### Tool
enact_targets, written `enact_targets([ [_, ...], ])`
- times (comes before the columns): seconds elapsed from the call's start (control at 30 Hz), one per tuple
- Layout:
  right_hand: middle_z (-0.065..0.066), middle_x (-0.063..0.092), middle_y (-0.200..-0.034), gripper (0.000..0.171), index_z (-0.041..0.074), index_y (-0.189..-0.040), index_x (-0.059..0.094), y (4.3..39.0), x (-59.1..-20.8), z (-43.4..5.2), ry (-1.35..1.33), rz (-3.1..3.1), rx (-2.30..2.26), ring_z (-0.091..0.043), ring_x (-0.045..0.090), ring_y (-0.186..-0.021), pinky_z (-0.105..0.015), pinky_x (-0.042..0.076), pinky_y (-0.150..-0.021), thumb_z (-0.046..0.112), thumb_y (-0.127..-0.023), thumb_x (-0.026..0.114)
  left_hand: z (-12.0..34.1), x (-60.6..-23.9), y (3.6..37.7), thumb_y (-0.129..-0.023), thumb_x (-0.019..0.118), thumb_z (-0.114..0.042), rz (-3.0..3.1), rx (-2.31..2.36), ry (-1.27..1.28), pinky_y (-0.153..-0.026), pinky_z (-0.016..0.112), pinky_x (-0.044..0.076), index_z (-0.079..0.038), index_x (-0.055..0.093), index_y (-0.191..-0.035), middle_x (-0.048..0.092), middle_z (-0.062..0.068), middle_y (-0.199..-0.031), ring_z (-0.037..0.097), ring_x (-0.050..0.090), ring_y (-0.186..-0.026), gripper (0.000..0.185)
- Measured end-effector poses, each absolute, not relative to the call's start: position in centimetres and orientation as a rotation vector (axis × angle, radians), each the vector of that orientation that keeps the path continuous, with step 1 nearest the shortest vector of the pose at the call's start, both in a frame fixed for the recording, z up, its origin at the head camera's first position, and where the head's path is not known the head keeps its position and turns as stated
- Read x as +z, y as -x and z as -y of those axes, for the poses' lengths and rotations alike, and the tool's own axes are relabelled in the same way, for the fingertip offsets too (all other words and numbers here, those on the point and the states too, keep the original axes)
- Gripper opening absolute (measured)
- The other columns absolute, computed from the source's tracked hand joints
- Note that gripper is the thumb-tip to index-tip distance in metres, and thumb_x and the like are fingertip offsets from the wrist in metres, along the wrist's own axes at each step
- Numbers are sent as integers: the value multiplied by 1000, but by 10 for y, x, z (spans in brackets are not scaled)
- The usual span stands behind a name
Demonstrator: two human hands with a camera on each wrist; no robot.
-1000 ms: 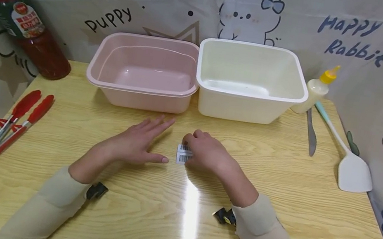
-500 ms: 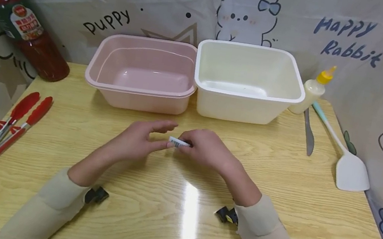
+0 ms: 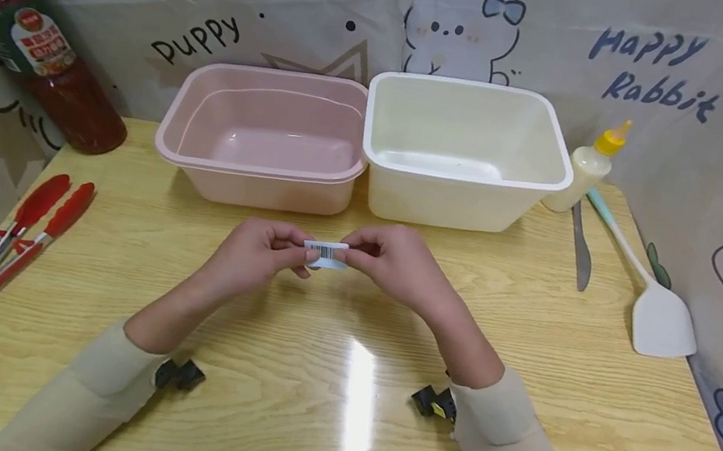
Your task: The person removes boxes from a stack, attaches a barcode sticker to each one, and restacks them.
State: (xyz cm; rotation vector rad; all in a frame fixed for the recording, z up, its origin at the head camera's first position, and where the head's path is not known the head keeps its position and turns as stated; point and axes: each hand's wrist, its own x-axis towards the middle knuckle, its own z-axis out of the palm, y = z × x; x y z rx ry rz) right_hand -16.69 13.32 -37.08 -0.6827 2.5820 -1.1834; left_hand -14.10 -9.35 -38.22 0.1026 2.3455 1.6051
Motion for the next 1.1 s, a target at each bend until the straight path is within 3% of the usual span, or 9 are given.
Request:
enact_targets([
  [0.17,-1,77,-93,12,13,-104,78,167,-371,-132,695,-2585,-1246,-14,64,-81,-30,55,-73,20,-95,73,94,-381,140,-96,72,-22,-2415,1556,-110,-50,22,38,-7,76,-91,79,6,-85,14,66,-66,16],
  [0.27,-3,77,-98,16,12,-110,78,167,-371,-131,706,-2582,-1266,-16,67,-85,-30,57,-75,18,-95,72,94,-380,139,-96,72,-24,-2450,1522,-120,-45,21,28,-9,77,-89,79,4,-81,21,60,-63,18],
  [0.4,-5,78,-104,17,11,-111,78,167,-371,-131,700,-2589,-1300,-19,70,-91,-34,59,-80,16,-95,72,95,-380,139,-96,71,-29,-2465,1496,-140,-48,21,30,-11,80,-88,78,2,-79,29,69,-74,21],
  [0.63,-3,78,-104,15,13,-107,79,167,-372,-133,655,-2613,-1339,-16,71,-93,-36,59,-83,20,-96,72,94,-381,139,-95,73,-32,-2474,1455,-177,-49,21,34,-12,82,-91,76,1,-78,27,66,-72,23],
  [0.87,-7,77,-99,19,11,-109,77,168,-367,-139,571,-2618,-1361,-20,69,-84,-29,52,-71,23,-99,67,91,-385,138,-94,73,-22,-2450,1373,-274,-55,22,44,-9,81,-89,75,2,-74,19,68,-70,17],
  [1.1,-10,77,-103,22,8,-115,76,172,-364,-146,514,-2620,-1430,-26,71,-84,-24,50,-67,21,-100,66,91,-389,138,-95,70,-17,-2522,1170,-376,-60,22,49,-7,81,-101,76,0,-81,12,64,-68,16],
])
